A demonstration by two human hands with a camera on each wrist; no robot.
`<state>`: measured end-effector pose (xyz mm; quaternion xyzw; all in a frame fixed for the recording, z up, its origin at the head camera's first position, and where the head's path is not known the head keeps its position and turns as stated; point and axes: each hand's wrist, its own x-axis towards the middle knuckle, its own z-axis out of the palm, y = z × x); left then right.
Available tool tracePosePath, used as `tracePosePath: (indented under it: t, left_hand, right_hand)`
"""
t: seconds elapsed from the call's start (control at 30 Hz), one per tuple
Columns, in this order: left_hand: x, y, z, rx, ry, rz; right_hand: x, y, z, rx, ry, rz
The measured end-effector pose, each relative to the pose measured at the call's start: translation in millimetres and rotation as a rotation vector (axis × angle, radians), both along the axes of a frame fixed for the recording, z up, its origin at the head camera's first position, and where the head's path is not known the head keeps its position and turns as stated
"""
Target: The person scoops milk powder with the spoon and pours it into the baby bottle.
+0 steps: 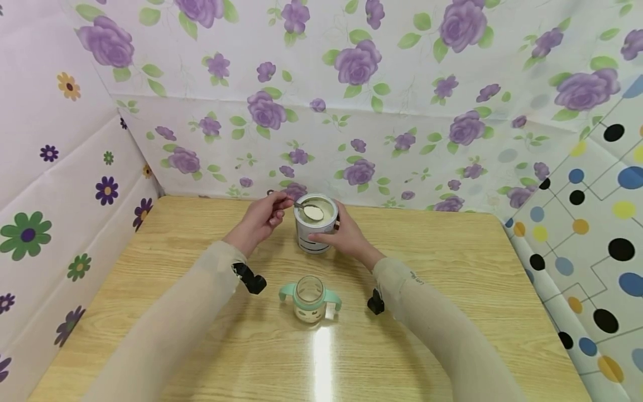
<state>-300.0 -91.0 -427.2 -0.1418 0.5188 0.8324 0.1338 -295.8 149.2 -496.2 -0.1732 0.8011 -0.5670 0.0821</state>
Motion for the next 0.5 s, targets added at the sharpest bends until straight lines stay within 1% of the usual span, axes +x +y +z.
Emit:
tracePosePath:
  t: [0.1, 0.2, 0.33, 0.5]
  left_hand:
    - [0.2, -0.4, 2.1, 0.002, 0.000, -0.008]
    - [1.6, -1.9, 7.8, 0.004, 0.004, -0.018]
    - [7.5, -4.2, 21.4, -0.005, 0.023, -0.039]
    - [22.1, -6.4, 41.4, -0.023, 0.068, -0.098]
  right_hand:
    - [-0.6, -0.4, -0.6, 0.001, -0.006, 0.002]
    - [-1.2, -0.4, -1.5, 0.001, -0.007, 0.004]
    - [0.2, -0.8, 0.1, 0.012, -0.006, 0.001]
    - [1.1, -1.5, 1.7, 0.025, 0.008, -0.007]
